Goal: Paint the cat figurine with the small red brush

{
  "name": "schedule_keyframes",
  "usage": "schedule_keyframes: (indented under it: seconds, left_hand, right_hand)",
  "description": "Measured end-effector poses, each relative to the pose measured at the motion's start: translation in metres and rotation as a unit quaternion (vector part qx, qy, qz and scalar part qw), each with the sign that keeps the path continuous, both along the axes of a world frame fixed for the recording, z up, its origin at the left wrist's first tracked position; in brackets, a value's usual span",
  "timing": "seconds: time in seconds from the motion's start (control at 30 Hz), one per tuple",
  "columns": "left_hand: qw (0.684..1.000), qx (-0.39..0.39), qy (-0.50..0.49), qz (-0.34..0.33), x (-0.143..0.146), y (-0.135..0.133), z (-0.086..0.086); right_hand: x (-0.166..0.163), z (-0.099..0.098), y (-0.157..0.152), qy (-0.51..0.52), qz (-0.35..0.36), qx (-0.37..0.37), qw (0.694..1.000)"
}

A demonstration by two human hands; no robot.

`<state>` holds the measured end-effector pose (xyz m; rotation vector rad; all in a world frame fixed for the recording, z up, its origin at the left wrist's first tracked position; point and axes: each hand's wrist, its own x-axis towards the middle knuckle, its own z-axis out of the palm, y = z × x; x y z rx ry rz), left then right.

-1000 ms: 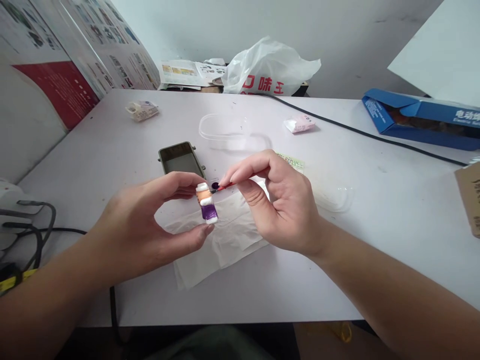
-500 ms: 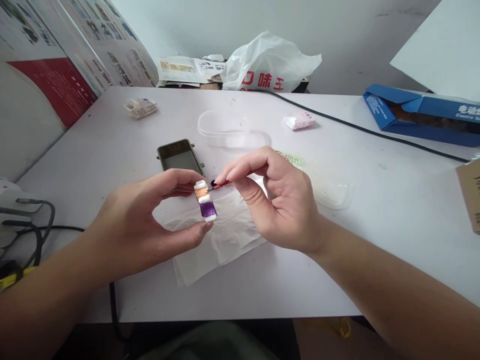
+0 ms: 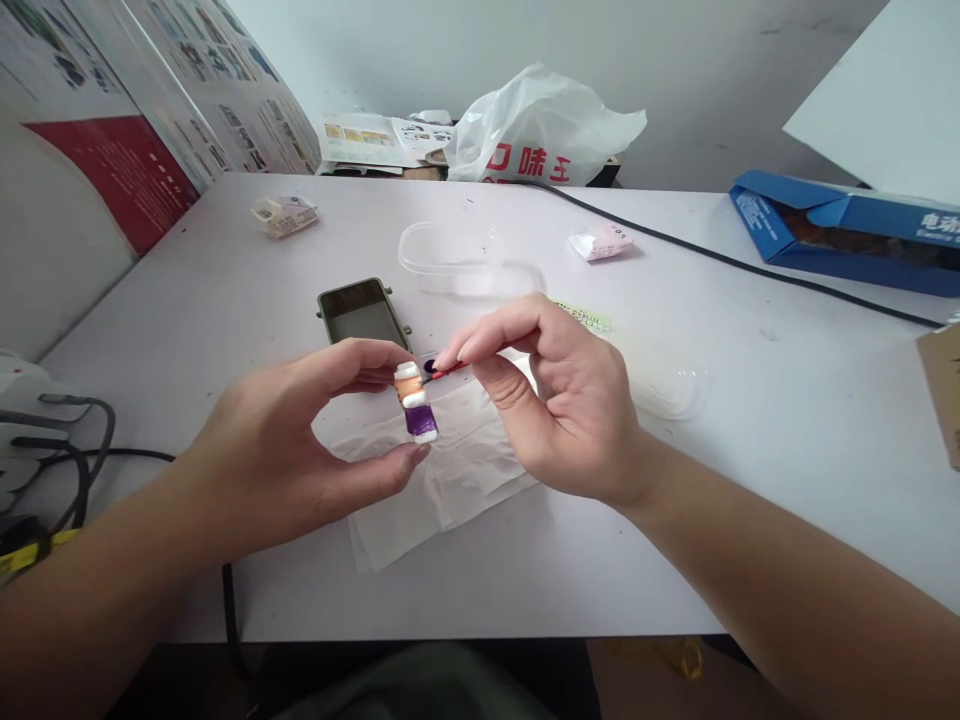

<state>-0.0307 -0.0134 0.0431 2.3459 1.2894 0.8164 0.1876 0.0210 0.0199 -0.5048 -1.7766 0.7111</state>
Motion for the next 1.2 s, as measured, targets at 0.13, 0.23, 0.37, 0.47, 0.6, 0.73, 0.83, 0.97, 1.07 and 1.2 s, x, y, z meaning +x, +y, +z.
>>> schedule_keyframes:
  seconds: [0.13, 0.23, 0.37, 0.47, 0.6, 0.73, 0.83, 0.97, 1.07, 1.2]
  left_hand:
    - [1.000, 0.001, 0.007, -0.001, -0.0004, -0.0005, 0.0000]
    - [1.000, 0.002, 0.015, -0.002, 0.0001, -0.0007, 0.0005]
    - [1.000, 0.011, 0.027, -0.003, 0.0004, -0.0009, 0.0010]
    - [0.999, 0.017, 0.030, -0.008, 0.0001, -0.0017, 0.0012]
    - [0.999, 0.024, 0.033, -0.007, 0.0001, -0.0024, 0.0019]
    - [0.999, 0.031, 0.037, -0.004, 0.0010, -0.0019, 0.0015]
    - [0.999, 0.034, 0.034, -0.007, 0.0014, -0.0016, 0.0004]
    - [0.999, 0.043, 0.027, -0.016, 0.0016, -0.0010, -0.0003]
    - [0.997, 0.061, 0.040, -0.012, 0.0016, -0.0002, -0.0010]
    - [0.994, 0.073, 0.077, 0.005, 0.0020, 0.0004, -0.0028]
  right_hand:
    - [-0.0018, 0.0004, -0.0002, 0.027, -0.015, -0.007, 1.000]
    - [-0.0043, 0.0021, -0.0031, 0.030, -0.008, -0.010, 0.999]
    - [-0.0058, 0.0025, -0.0055, 0.005, -0.005, -0.015, 1.000]
    - [-0.0047, 0.0010, -0.0045, -0.003, -0.015, -0.015, 1.000]
    - [-0.0028, -0.0008, -0.0027, -0.012, -0.016, -0.012, 1.000]
    - [-0.0035, -0.0016, -0.0034, -0.011, -0.025, -0.002, 1.000]
    - [-0.0047, -0.0021, -0.0053, -0.025, -0.045, -0.003, 0.999]
    - [-0.0047, -0.0033, -0.0072, -0.041, -0.071, 0.014, 0.997]
    - [-0.0040, -0.0044, -0.0078, -0.061, -0.076, 0.030, 0.995]
    - [-0.0025, -0.0062, -0.0083, -0.102, -0.087, 0.067, 0.989]
